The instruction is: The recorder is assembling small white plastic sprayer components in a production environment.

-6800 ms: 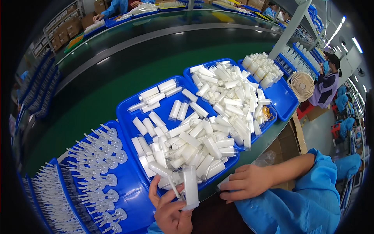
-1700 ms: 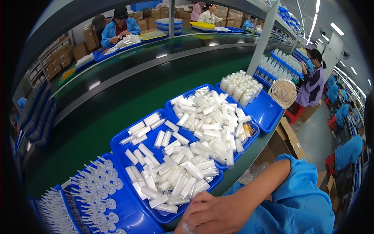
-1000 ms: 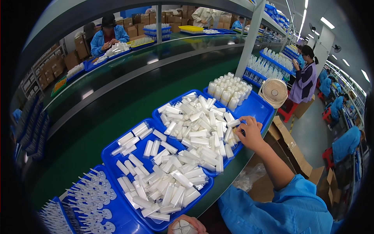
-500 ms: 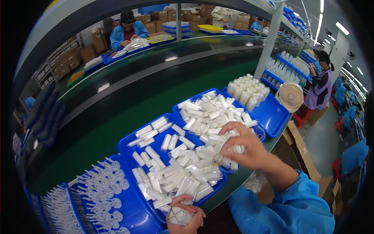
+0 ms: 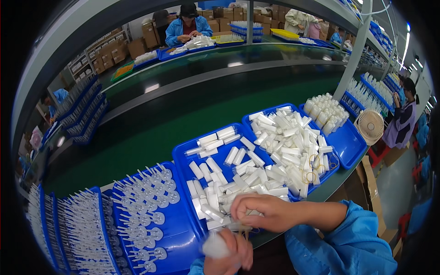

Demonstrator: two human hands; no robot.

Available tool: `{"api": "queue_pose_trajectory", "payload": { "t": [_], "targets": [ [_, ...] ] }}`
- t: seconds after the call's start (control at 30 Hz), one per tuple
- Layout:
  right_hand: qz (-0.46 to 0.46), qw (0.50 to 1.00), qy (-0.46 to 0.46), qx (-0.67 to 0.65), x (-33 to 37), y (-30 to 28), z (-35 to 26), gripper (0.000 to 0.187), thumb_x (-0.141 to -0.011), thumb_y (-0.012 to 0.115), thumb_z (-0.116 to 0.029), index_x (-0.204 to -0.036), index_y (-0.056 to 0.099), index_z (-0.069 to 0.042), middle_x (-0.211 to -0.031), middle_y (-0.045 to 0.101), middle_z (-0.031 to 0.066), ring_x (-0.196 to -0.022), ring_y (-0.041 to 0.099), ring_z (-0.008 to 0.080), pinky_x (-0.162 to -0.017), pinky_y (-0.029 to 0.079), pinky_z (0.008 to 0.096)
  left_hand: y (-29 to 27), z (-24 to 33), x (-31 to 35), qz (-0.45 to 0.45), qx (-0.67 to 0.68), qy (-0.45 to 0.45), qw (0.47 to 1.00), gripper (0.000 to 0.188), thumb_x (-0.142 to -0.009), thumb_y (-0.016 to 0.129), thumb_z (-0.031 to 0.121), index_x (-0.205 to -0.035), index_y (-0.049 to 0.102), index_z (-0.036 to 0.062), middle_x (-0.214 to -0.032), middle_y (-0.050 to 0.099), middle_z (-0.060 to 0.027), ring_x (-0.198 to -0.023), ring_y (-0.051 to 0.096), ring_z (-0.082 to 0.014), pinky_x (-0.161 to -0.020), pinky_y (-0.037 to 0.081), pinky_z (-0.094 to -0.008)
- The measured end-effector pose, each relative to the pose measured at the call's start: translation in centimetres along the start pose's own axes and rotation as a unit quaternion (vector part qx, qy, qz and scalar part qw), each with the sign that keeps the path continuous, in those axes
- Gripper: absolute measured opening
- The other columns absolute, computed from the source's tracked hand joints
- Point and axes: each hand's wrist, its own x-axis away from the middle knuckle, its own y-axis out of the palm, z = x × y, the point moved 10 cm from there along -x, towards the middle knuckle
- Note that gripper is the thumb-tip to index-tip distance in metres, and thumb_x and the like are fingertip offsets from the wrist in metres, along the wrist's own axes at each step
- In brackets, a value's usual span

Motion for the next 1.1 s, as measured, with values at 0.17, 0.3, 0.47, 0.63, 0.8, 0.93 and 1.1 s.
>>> {"api": "queue_pose_trajectory", "payload": {
  "t": [0.17,0.3,0.47,0.63,0.8,0.93,1.1],
  "targets": [
    [-0.094,0.827,-0.035,-0.553,2.6,0.3,-3.7,0.024,-0.093,0.041,-0.024,-0.091,0.045,0.000,-0.065,0.049,0.0028,-0.063,0.050,0.0182,-0.078,0.037,0.0351,3.5,0.9,1.3,-0.211,-0.011,-0.038,0.977,0.024,-0.067,0.071,-0.003,-0.077,0.050,0.0023,-0.073,0.051,-0.0097,-0.050,0.052,-0.0196,-0.043,0.046,-0.0278],
    [-0.037,0.829,0.035,-0.557,2.8,-1.9,-2.9,0.027,-0.093,0.038,-0.027,-0.085,0.042,-0.001,-0.044,0.034,-0.0051,-0.043,0.041,0.0127,-0.060,0.044,0.0331,0.6,2.0,1.3,-0.013,-0.472,0.067,0.879,0.060,-0.068,0.063,-0.008,-0.120,0.035,0.0005,-0.081,0.052,-0.0120,-0.063,0.055,-0.0191,-0.056,0.046,-0.0265],
    [-0.296,0.944,-0.106,0.099,4.4,7.5,-6.4,0.038,-0.085,0.056,-0.022,-0.113,0.050,0.004,-0.071,0.056,0.0068,-0.065,0.057,0.0218,-0.058,0.042,0.0340,-0.9,2.4,0.4,0.147,-0.657,0.072,0.736,0.102,-0.065,0.060,-0.009,-0.141,-0.007,0.0029,-0.091,0.055,-0.0152,-0.072,0.054,-0.0179,-0.068,0.045,-0.0255],
    [-0.237,0.912,-0.185,-0.279,5.3,5.7,-6.8,0.033,-0.083,0.059,-0.020,-0.110,0.055,-0.002,-0.079,0.064,0.0108,-0.068,0.061,0.0270,-0.062,0.046,0.0334,0.3,3.9,0.7,0.110,-0.590,0.067,0.797,0.109,-0.067,0.063,-0.006,-0.140,-0.016,0.0067,-0.087,0.056,-0.0108,-0.069,0.055,-0.0184,-0.069,0.046,-0.0274],
    [0.002,0.866,0.082,-0.494,5.3,2.9,-0.7,0.033,-0.092,0.041,-0.008,-0.121,0.050,0.005,-0.107,0.059,0.0235,-0.089,0.062,0.0346,-0.074,0.051,0.0351,2.2,4.3,1.7,0.092,-0.565,0.209,0.793,0.112,-0.071,0.063,-0.005,-0.138,-0.023,0.0161,-0.080,0.053,-0.0080,-0.066,0.055,-0.0168,-0.067,0.047,-0.0307],
    [-0.084,0.978,0.092,-0.165,4.5,2.7,-0.4,0.042,-0.084,0.057,-0.007,-0.124,0.048,0.001,-0.119,0.054,0.0182,-0.099,0.060,0.0251,-0.077,0.051,0.0306,2.7,2.2,2.6,0.067,-0.801,0.200,0.560,0.071,-0.073,0.070,0.019,-0.131,0.030,0.0111,-0.085,0.055,-0.0083,-0.076,0.057,-0.0263,-0.087,0.035,-0.0511],
    [0.025,0.996,-0.016,0.089,4.1,1.5,-4.2,0.030,-0.070,0.070,-0.015,-0.099,0.063,-0.009,-0.087,0.065,0.0110,-0.069,0.061,0.0296,-0.065,0.049,0.0318,0.4,0.4,2.3,0.059,-0.868,0.068,0.488,0.037,-0.069,0.070,0.029,-0.096,0.058,0.0078,-0.093,0.051,-0.0097,-0.084,0.054,-0.0318,-0.098,0.016,-0.0612]
  ]
}}
